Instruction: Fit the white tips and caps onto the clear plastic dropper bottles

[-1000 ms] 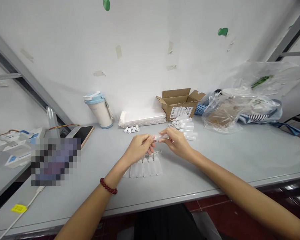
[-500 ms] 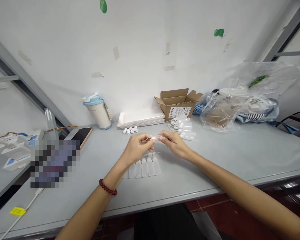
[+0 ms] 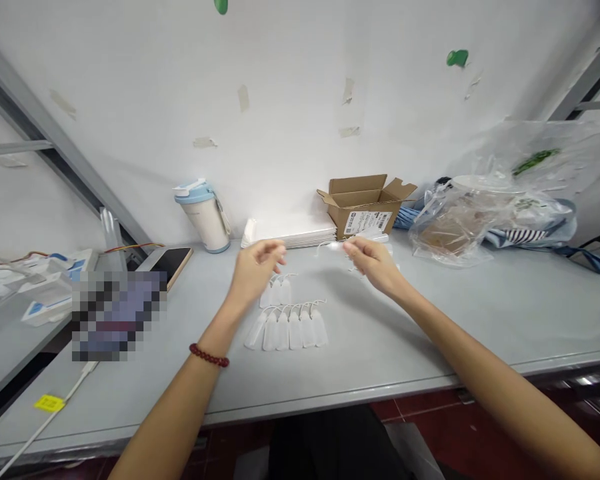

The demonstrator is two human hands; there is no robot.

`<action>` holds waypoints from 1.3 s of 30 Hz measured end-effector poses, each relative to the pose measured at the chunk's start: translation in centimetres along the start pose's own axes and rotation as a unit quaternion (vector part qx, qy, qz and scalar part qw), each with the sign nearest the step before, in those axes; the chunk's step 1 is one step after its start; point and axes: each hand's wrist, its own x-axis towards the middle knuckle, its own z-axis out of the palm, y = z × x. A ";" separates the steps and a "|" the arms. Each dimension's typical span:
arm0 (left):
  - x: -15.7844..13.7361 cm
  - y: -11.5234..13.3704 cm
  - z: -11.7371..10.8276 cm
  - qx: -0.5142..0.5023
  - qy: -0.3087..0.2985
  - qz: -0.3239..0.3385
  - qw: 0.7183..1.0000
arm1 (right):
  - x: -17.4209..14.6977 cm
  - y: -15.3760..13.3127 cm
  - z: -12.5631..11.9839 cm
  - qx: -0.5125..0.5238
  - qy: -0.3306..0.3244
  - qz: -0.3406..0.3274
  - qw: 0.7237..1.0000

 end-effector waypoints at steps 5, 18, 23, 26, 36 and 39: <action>2.5 -4.1 -3.7 0.244 0.107 -0.008 0.964 | 2.0 3.8 -2.8 -0.221 0.183 -0.057 0.956; 2.8 -7.5 -2.9 0.383 -0.028 0.142 0.912 | 3.4 7.3 -4.9 -0.347 0.207 -0.065 0.912; 3.2 -8.3 -3.1 0.378 -0.041 0.132 0.916 | 3.7 8.2 -5.0 -0.335 0.192 -0.098 0.917; 3.2 -8.4 -3.0 0.369 -0.046 0.122 0.920 | 4.7 8.5 -5.0 -0.323 0.196 -0.112 0.919; 3.4 -8.4 -3.0 0.384 -0.066 0.113 0.914 | 7.6 9.3 -6.4 -0.359 0.119 -0.134 0.916; 3.4 -8.1 -3.0 0.405 -0.078 0.094 0.906 | 7.4 9.1 -6.9 -0.341 0.150 -0.159 0.914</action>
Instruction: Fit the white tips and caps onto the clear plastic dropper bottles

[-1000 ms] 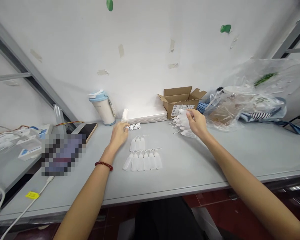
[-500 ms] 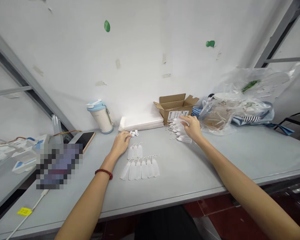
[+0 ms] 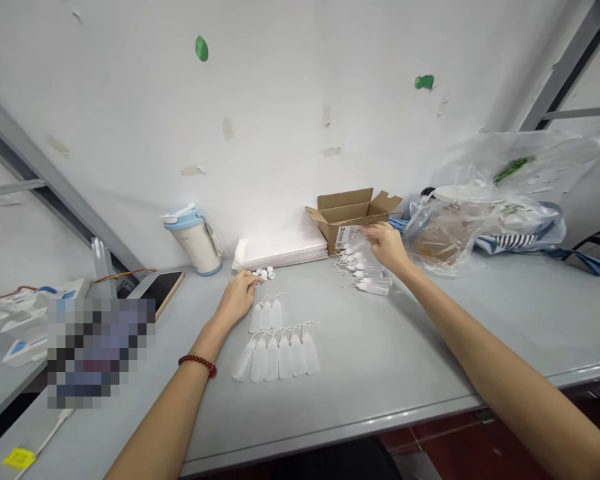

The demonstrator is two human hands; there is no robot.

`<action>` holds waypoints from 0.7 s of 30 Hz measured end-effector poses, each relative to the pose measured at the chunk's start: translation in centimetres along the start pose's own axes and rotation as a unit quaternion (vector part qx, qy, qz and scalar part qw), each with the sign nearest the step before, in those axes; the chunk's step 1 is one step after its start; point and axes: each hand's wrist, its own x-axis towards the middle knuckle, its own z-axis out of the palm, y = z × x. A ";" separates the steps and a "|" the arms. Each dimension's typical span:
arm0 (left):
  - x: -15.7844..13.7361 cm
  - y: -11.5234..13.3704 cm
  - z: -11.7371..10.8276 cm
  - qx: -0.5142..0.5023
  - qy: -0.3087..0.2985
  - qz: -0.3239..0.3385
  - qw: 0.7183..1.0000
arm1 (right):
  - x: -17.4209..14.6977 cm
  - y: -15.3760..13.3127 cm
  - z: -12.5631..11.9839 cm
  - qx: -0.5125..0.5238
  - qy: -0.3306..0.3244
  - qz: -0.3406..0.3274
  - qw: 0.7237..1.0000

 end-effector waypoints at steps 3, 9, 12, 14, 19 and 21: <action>-0.1 0.2 -0.4 0.019 -0.027 -0.019 0.999 | -0.2 -1.2 -0.9 0.011 0.038 -0.002 0.999; -0.5 0.6 -1.5 0.032 -0.061 -0.033 0.997 | -1.3 -7.4 -3.2 0.098 -0.089 0.045 0.990; -0.6 0.8 -2.0 0.014 -0.073 -0.036 0.997 | -2.2 -10.8 -4.2 0.211 -0.337 0.041 0.917; -0.7 1.0 -2.2 -0.004 -0.081 -0.042 0.996 | -2.9 -12.5 -4.4 0.259 -0.469 0.006 0.844; -0.8 1.3 -2.6 -0.012 -0.090 -0.067 0.994 | -4.5 -14.9 -3.8 0.288 -0.590 0.028 0.754; -0.8 1.5 -2.8 0.004 -0.084 -0.078 0.993 | -5.0 -15.4 -3.5 0.298 -0.623 0.063 0.720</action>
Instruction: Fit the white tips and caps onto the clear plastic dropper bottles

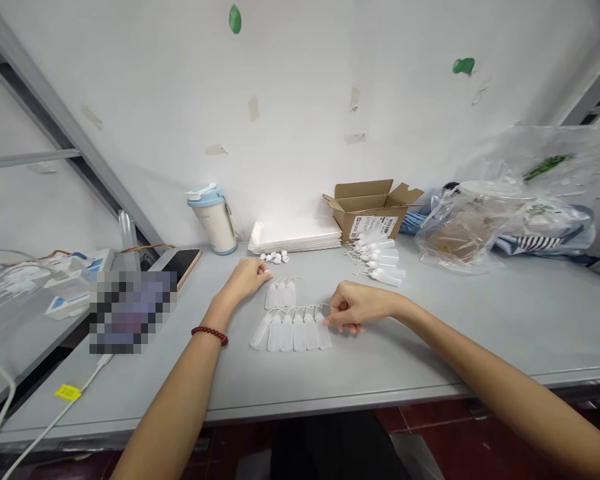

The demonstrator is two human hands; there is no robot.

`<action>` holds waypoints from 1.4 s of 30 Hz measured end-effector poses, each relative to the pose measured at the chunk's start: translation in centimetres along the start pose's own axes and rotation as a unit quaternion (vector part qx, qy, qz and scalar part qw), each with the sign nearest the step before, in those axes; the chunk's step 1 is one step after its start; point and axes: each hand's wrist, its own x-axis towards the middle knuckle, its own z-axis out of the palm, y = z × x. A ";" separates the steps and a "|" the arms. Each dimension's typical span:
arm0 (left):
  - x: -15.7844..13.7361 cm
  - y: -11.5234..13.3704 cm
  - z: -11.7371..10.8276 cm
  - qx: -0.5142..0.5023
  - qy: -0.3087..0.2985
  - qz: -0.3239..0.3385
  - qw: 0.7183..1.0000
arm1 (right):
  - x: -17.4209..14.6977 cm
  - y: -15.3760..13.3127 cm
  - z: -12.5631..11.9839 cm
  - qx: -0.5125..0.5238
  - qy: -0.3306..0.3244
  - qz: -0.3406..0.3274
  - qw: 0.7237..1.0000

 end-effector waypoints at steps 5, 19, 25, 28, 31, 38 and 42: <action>-0.2 0.6 -0.1 0.019 0.041 -0.025 0.999 | 0.6 -0.2 1.0 0.031 -0.024 0.044 0.998; -1.1 4.0 -0.3 -0.297 0.004 -0.057 0.953 | 0.3 -0.7 0.5 -0.066 -0.024 0.142 0.987; -1.5 5.1 -1.0 -0.362 0.030 -0.028 0.931 | -0.1 -0.2 -0.4 -0.063 0.003 0.123 0.990; -1.8 5.7 -1.5 -0.399 -0.005 -0.029 0.917 | -0.2 -0.2 -0.7 -0.051 0.114 0.070 0.990; -2.2 6.6 -1.4 -0.430 -0.068 -0.030 0.900 | 0.4 0.1 -0.4 -0.098 0.264 0.006 0.959; -2.7 8.4 -0.3 -0.471 -0.084 -0.018 0.878 | 2.7 2.3 1.1 -0.311 0.435 -0.081 0.841; -2.8 8.7 -0.1 -0.483 -0.064 -0.013 0.873 | 3.0 2.9 1.4 -0.410 0.474 -0.114 0.771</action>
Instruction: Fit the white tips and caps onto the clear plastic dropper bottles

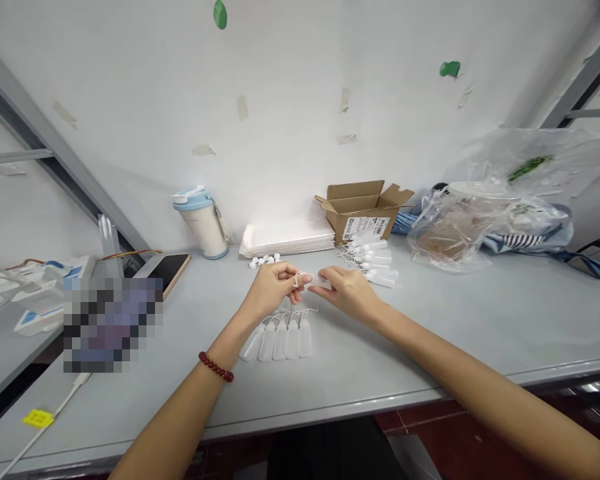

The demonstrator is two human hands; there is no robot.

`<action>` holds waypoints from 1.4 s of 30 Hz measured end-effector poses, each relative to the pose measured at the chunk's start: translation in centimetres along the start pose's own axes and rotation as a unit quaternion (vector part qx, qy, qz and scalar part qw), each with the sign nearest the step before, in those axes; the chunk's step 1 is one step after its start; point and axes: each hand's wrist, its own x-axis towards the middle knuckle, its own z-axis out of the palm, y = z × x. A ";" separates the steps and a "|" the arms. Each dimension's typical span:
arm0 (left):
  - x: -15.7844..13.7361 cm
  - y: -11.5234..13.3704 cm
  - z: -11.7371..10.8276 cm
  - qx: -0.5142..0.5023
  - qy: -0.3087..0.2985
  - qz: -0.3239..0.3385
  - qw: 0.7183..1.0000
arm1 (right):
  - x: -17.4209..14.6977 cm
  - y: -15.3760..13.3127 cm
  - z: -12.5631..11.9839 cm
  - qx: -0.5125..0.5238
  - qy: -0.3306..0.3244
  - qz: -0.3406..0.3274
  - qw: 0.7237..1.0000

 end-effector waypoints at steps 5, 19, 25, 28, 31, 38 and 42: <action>0.1 -0.4 0.3 -0.004 0.009 -0.005 1.000 | 0.0 -0.2 -0.7 -0.086 0.047 -0.092 0.991; 0.3 -1.1 0.4 0.014 0.014 0.068 0.998 | 0.0 0.6 0.4 0.012 0.081 -0.066 0.994; -0.2 -1.2 0.5 0.127 0.030 0.060 0.990 | 0.0 0.5 -0.1 -0.002 0.092 -0.077 0.993; -0.5 -1.1 0.8 0.195 0.040 0.118 0.973 | -0.1 0.6 -0.4 0.020 0.086 -0.056 0.994; -0.6 -1.1 1.0 0.211 0.057 0.173 0.960 | 0.0 0.7 -0.7 0.067 0.089 -0.033 0.993; -0.5 -0.8 0.6 0.133 0.015 0.165 0.977 | 0.2 0.5 -1.1 0.099 0.122 -0.052 0.986; -0.9 -0.1 0.5 0.120 0.003 0.135 0.983 | 0.2 0.8 -0.9 0.080 0.124 -0.055 0.988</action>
